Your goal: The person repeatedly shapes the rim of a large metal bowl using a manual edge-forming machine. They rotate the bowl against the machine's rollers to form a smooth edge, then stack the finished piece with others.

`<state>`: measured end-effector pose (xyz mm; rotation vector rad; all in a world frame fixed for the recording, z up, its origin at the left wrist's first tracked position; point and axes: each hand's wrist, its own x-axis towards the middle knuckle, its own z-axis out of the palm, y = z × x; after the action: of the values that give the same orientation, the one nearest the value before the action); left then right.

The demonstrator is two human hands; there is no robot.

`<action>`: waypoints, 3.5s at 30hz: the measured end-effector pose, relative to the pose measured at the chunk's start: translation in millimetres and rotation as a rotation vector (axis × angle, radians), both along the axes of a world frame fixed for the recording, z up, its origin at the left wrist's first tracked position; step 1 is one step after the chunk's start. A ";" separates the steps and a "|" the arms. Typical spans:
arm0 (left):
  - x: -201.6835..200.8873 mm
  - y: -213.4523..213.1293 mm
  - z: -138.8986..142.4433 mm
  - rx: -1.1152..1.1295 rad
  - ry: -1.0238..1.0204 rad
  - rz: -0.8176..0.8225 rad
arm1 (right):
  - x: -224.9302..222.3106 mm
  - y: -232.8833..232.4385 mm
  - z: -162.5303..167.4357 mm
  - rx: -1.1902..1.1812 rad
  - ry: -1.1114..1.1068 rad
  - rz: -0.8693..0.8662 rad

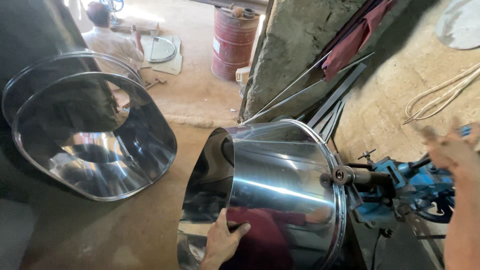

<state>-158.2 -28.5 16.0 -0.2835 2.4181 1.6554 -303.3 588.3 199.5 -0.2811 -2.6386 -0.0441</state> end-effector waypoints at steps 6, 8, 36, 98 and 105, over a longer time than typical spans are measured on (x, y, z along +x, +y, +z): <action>-2.3 -0.8 -4.7 -0.006 0.013 -0.037 | 4.1 -1.6 3.9 -0.025 0.011 -0.082; -3.2 -1.2 -4.5 0.009 0.017 -0.031 | -3.6 -4.2 8.0 -0.008 0.038 -0.087; -6.6 -1.6 -14.3 -0.014 0.014 -0.060 | -4.0 -4.8 18.4 -0.223 -0.004 -0.097; -117.3 -189.8 -32.9 0.010 0.391 0.367 | 181.9 -415.7 -373.5 -1.235 -0.396 0.126; -212.9 -232.4 -40.7 -0.260 0.513 0.235 | 33.6 -461.1 -322.5 -1.977 0.063 0.144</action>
<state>-371.1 -260.9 -24.7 -0.2042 3.0983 1.6638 -269.7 127.2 -123.0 -0.5996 -1.6256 2.4436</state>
